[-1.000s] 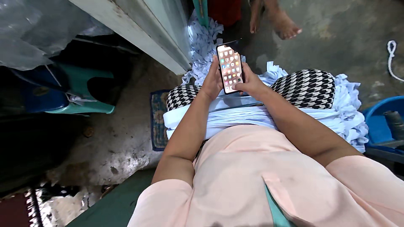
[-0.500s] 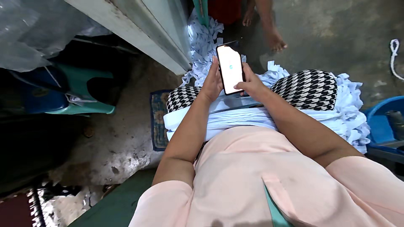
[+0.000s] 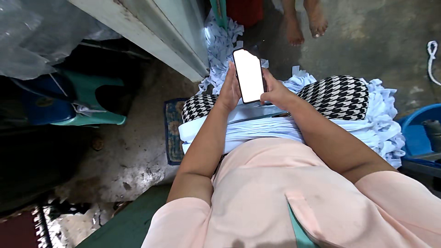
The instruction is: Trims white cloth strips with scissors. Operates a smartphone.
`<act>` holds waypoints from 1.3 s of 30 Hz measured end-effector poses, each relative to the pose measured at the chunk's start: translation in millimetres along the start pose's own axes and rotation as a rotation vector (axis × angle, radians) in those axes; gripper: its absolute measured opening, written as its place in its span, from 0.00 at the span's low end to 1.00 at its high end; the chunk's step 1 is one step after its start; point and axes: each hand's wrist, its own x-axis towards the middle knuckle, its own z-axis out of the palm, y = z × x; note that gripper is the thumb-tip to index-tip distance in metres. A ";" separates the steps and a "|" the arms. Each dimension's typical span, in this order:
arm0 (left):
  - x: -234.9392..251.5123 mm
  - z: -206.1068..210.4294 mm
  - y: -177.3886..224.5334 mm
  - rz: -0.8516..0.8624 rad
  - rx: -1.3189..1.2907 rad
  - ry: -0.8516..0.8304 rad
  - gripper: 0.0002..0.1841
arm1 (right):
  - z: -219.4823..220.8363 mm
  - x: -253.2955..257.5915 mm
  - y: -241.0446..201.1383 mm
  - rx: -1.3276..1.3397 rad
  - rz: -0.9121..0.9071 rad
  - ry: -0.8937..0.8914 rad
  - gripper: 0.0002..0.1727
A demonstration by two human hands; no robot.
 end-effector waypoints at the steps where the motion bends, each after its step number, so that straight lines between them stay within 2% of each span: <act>1: -0.1 -0.2 -0.4 0.004 -0.001 -0.004 0.45 | -0.4 0.0 0.1 -0.004 0.006 0.000 0.60; 9: 1.6 -1.8 -0.7 0.029 -0.001 -0.031 0.44 | 0.1 0.0 0.2 -0.072 0.007 0.016 0.57; 20: 0.4 -2.6 -0.4 0.012 0.004 -0.024 0.46 | -0.7 1.7 3.1 -0.066 0.012 0.012 0.60; 39: 0.5 -2.3 -1.0 0.002 0.003 -0.032 0.44 | -1.2 3.1 4.5 0.008 0.023 -0.014 0.63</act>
